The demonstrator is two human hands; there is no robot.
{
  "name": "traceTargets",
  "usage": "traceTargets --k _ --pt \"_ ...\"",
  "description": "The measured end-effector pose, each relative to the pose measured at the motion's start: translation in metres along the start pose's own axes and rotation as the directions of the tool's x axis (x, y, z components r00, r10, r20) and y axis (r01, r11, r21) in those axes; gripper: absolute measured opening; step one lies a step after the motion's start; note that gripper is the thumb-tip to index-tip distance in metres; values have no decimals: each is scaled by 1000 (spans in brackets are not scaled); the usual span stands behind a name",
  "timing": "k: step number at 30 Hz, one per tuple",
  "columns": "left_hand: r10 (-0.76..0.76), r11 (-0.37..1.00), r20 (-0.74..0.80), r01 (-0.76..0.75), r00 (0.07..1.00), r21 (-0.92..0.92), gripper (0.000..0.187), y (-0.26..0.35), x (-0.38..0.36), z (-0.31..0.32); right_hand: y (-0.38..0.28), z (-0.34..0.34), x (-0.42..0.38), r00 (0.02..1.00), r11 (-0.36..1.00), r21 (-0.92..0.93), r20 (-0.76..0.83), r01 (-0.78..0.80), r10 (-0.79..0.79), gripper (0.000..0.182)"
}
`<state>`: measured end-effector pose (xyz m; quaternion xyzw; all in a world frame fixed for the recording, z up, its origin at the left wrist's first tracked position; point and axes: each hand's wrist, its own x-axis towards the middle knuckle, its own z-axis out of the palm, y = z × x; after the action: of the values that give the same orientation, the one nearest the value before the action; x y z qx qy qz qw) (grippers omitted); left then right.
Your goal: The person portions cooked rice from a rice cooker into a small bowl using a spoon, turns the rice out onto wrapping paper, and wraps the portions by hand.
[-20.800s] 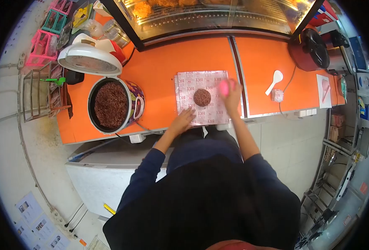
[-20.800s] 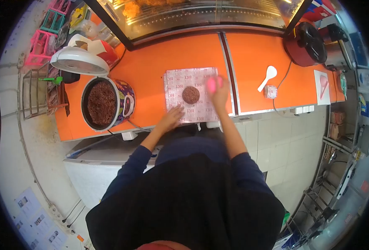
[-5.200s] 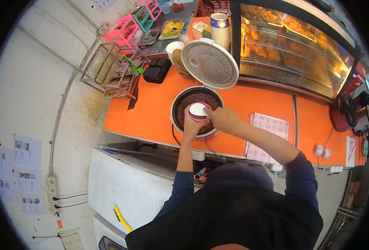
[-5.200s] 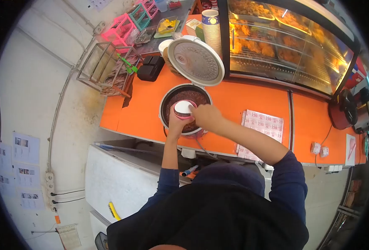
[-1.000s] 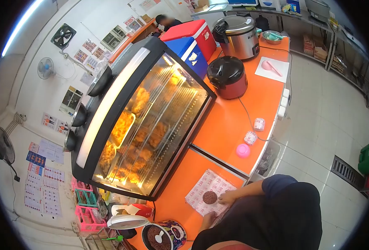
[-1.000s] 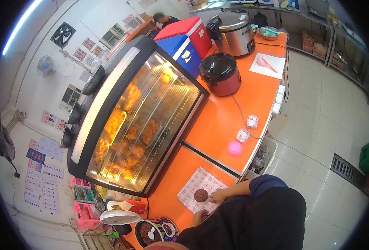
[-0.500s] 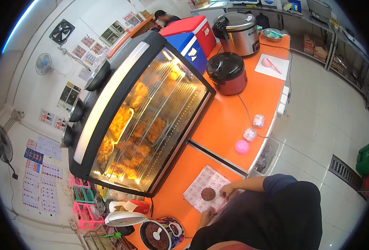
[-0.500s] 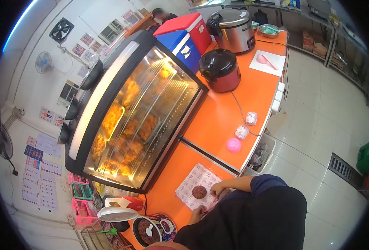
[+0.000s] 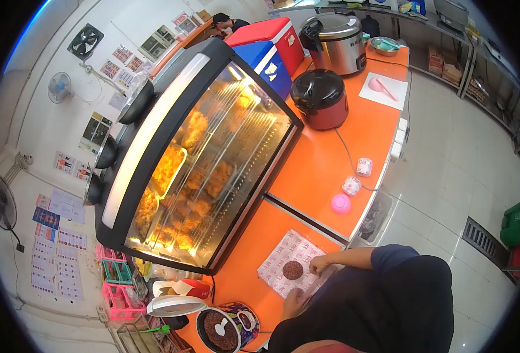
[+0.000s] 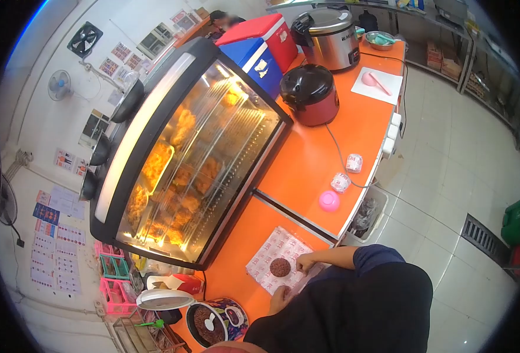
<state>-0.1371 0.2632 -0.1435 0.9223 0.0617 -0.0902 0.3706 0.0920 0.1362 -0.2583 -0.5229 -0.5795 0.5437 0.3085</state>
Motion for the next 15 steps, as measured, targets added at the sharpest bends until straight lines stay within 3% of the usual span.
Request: traceTargets --k 1,2,4,6,7,8,9,10,11,12,13,14,15 --pt "147 983 -56 -140 988 116 32 3 1 0 -1 0 0 1000 1000 -17 -29 -9 9 19" --pt "147 983 -53 -140 988 117 32 -1 2 6 -1 0 -1 999 1000 -15 -31 -9 8 19" --pt "111 969 -279 -42 954 243 27 -22 3 24 -1 1 -3 985 997 -15 -158 74 -76 24" --pt "74 976 -313 -4 947 217 19 -71 2 41 18 6 1 945 987 -75 -287 140 -156 26" --pt "39 981 -344 30 938 192 13 -95 -7 51 3 -1 -7 952 989 -128 -287 67 -101 26" --pt "-133 979 -319 73 938 -193 13 -110 -13 58 -5 -3 -16 958 991 -129 -280 23 -58 28" --pt "-277 890 -321 115 906 -442 21 -91 -19 47 8 1 -17 969 991 -121 -233 53 -80 34" --pt "-316 861 -382 93 868 -500 29 -90 -20 44 14 4 -23 895 943 -279 -350 180 -275 26" --pt "-546 723 -330 235 770 -650 25 -88 -31 56 25 10 -26 771 856 -460 -448 236 -453 24" --pt "-449 771 -409 114 794 -626 25 -86 -40 57 -6 0 -38 899 988 -148 -437 -51 -20 15" --pt "-497 805 -339 278 799 -524 28 -81 -50 53 0 -2 -40 920 901 -434 -353 2 -171 13" --pt "-427 813 -407 146 807 -563 21 -49 -45 43 -16 -9 -54 871 856 -501 -358 125 -337 8" --pt "-354 809 -472 11 808 -588 16 -16 -41 31 -61 -16 -70 817 860 -485 -424 158 -390 5"
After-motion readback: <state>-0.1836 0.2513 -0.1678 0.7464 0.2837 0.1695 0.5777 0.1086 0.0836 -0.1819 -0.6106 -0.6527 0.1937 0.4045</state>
